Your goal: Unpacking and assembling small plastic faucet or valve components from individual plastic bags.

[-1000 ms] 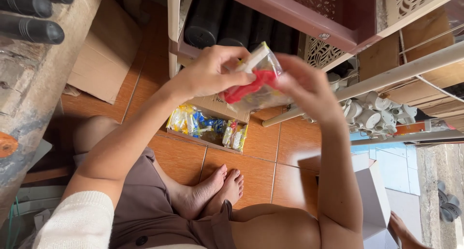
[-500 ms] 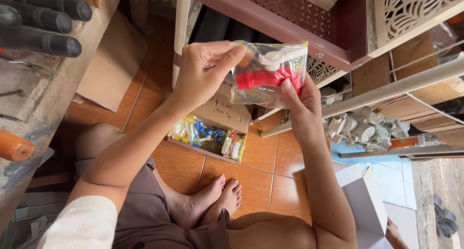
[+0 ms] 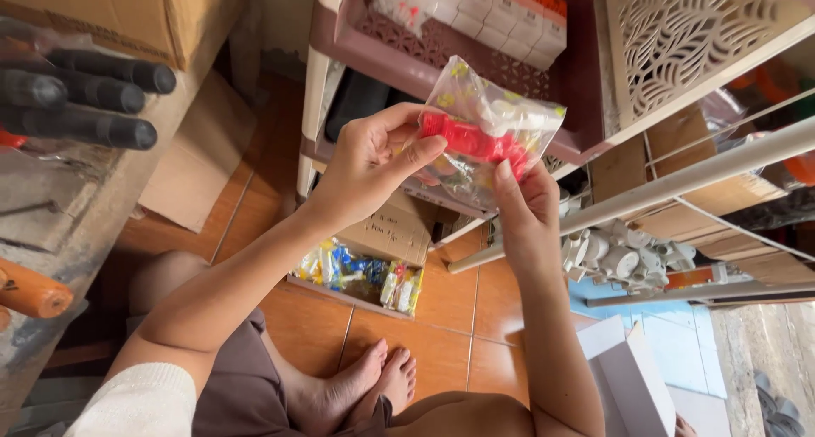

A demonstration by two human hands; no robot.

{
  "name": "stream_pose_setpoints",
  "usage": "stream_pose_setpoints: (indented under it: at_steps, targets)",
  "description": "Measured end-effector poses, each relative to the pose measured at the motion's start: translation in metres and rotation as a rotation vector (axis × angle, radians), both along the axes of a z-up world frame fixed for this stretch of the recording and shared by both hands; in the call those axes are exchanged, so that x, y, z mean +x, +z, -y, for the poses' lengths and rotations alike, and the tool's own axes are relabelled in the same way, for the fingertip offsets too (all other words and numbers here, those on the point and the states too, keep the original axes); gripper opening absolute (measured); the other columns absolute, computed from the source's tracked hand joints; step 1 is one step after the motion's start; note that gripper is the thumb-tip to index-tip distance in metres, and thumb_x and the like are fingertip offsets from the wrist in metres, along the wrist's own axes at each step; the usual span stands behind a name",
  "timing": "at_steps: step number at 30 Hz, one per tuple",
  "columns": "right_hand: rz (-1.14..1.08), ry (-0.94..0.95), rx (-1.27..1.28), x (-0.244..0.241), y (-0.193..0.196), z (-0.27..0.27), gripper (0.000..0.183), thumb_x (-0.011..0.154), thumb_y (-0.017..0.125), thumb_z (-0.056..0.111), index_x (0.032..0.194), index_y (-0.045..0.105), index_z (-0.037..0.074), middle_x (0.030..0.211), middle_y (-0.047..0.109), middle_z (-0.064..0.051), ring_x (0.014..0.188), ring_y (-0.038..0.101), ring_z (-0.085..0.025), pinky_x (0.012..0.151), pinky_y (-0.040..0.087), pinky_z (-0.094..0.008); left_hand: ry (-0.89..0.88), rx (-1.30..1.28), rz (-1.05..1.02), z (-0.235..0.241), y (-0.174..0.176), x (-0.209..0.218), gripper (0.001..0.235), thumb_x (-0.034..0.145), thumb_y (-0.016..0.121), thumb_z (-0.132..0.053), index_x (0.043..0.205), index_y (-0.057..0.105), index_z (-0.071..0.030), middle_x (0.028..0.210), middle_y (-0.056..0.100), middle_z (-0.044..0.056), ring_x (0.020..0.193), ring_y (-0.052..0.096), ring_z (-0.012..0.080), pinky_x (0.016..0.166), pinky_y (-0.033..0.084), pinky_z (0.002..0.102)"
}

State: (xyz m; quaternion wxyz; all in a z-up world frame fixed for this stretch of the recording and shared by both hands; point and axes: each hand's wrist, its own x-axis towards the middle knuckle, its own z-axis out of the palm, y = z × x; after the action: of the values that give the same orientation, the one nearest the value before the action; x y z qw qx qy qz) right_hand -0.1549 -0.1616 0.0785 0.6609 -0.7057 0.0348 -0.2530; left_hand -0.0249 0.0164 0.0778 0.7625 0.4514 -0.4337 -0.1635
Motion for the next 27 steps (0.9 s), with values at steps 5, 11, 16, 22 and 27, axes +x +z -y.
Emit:
stream_pose_setpoints:
  at_steps: [5, 11, 16, 22, 27]
  targets:
    - [-0.157, -0.007, -0.101, -0.005, 0.015, 0.021, 0.018, 0.092, 0.071, 0.009, 0.109, 0.072, 0.001, 0.091, 0.071, -0.004, 0.082, 0.064, -0.010, 0.080, 0.052, -0.023, 0.045, 0.096, 0.091, -0.008, 0.004, 0.015, 0.042, 0.091, 0.070, -0.027, 0.121, 0.066, 0.002, 0.094, 0.074, 0.007, 0.075, 0.065, 0.0080, 0.063, 0.052, 0.020]
    - [-0.122, 0.023, -0.308, -0.008, 0.042, 0.027, 0.031, 0.086, 0.075, 0.000, 0.115, 0.067, -0.004, 0.090, 0.068, -0.006, 0.077, 0.060, -0.011, 0.071, 0.052, -0.022, 0.209, 0.162, 0.364, -0.011, 0.028, 0.024, 0.039, 0.082, 0.079, -0.016, 0.115, 0.071, 0.004, 0.090, 0.078, 0.008, 0.072, 0.067, 0.0093, 0.068, 0.056, 0.021]
    - [0.249, -0.244, -0.729, 0.009, 0.113, 0.044, 0.021, 0.082, 0.081, 0.003, 0.088, 0.062, -0.004, 0.070, 0.064, -0.008, 0.053, 0.057, -0.009, 0.044, 0.046, -0.018, 0.365, -0.185, 0.751, 0.017, 0.115, 0.037, 0.031, 0.095, 0.070, -0.008, 0.122, 0.061, 0.004, 0.122, 0.070, 0.014, 0.087, 0.072, 0.0155, 0.074, 0.062, 0.022]
    - [0.506, -0.304, -0.812, 0.058, 0.252, 0.070, 0.035, 0.098, 0.073, -0.007, 0.113, 0.045, 0.007, 0.094, 0.055, -0.004, 0.077, 0.062, -0.012, 0.062, 0.059, -0.019, 0.782, -0.301, 1.124, 0.064, 0.234, 0.081, 0.036, 0.094, 0.082, -0.007, 0.121, 0.064, 0.010, 0.119, 0.071, 0.022, 0.103, 0.071, 0.0306, 0.090, 0.057, 0.037]
    - [-0.058, -0.285, -1.153, 0.147, 0.347, 0.101, 0.104, 0.097, 0.069, 0.022, 0.154, -0.011, -0.010, 0.083, 0.079, -0.013, 0.058, 0.070, -0.018, 0.039, 0.054, -0.022, 0.965, -0.058, 1.112, 0.094, 0.289, 0.164, 0.058, 0.097, 0.084, -0.009, 0.140, 0.052, 0.015, 0.085, 0.074, 0.013, 0.054, 0.059, 0.0134, 0.038, 0.042, 0.018]
